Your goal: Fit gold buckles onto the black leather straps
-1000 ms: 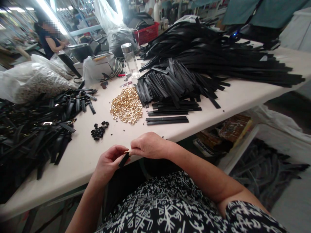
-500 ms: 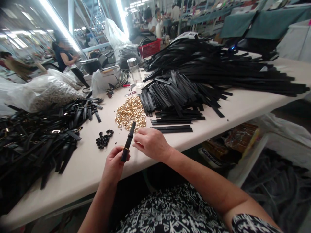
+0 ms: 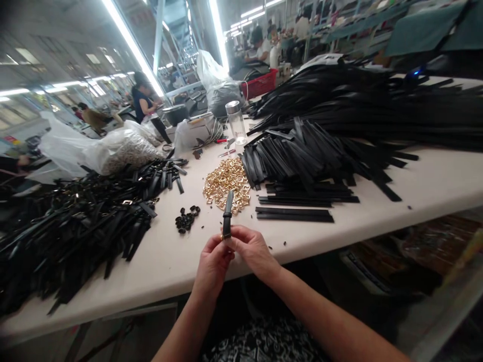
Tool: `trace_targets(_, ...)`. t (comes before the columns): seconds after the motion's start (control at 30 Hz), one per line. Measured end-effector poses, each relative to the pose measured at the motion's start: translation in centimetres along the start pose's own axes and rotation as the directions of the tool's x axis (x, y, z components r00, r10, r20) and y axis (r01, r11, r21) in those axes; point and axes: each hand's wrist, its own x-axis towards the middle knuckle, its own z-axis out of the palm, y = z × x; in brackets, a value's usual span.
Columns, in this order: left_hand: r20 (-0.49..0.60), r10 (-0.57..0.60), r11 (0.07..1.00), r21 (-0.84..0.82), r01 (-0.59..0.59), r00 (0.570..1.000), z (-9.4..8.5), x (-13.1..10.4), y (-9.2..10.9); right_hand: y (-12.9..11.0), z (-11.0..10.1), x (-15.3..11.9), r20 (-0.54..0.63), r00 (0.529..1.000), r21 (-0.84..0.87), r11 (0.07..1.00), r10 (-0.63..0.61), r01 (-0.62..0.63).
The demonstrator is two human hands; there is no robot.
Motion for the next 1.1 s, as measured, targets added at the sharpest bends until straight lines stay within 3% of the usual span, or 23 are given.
trace_targets(0.07,0.013,0.004,0.999,0.049,-0.004,1.0,0.0,0.1,0.0,-0.1,0.1,0.2,-0.032,0.999,0.057,0.997,0.044,-0.042)
trace_targets(0.17,0.123,-0.026,0.96,0.279,-0.009,0.992,-0.7,0.4,1.0,-0.3,-0.2,0.8,-0.056,0.998,0.014,1.0,-0.005,0.006)
trace_targets(0.27,0.19,0.066,0.81,0.563,-0.164,0.98,-2.4,2.0,3.7,-0.3,-1.0,1.4,-0.077,0.994,-0.049,0.996,-0.08,0.076)
trace_targets(0.33,0.184,0.23,0.589,0.756,-0.287,0.956,-3.8,3.9,6.1,-0.1,-1.5,1.6,-0.089,0.994,-0.049,0.997,-0.065,0.06)
trace_targets(0.43,0.21,0.399,0.064,0.965,-0.255,0.892,-5.4,7.5,9.6,0.4,-1.8,1.6,-0.07,0.997,-0.062,0.998,-0.036,0.031)
trace_targets(0.5,0.227,0.414,-0.124,0.973,-0.193,0.881,-5.7,9.8,11.0,0.8,-1.8,1.5,-0.053,0.997,-0.113,0.992,-0.06,0.053)
trace_targets(0.53,0.232,0.405,-0.168,0.97,-0.177,0.885,-5.7,10.7,11.5,1.0,-1.8,1.4,-0.048,0.996,-0.142,0.988,-0.073,0.066)
trace_targets(0.7,0.267,0.329,-0.271,0.946,-0.18,0.906,-4.9,12.7,11.6,1.5,-1.7,1.3,-0.048,0.994,-0.206,0.975,-0.101,0.089)
trace_targets(0.83,0.299,0.31,-0.248,0.942,-0.227,0.902,-4.5,12.6,11.4,1.5,-1.6,1.5,-0.069,0.992,-0.209,0.974,-0.107,0.09)
trace_targets(0.93,0.313,0.321,-0.153,0.949,-0.277,0.894,-4.5,12.1,11.2,1.5,-1.6,1.6,-0.088,0.99,-0.204,0.975,-0.107,0.087)
trace_targets(1.1,0.303,0.304,0.146,0.922,-0.358,0.903,-4.0,9.0,8.9,1.0,-1.2,1.6,-0.105,0.988,-0.188,0.978,-0.113,0.092)
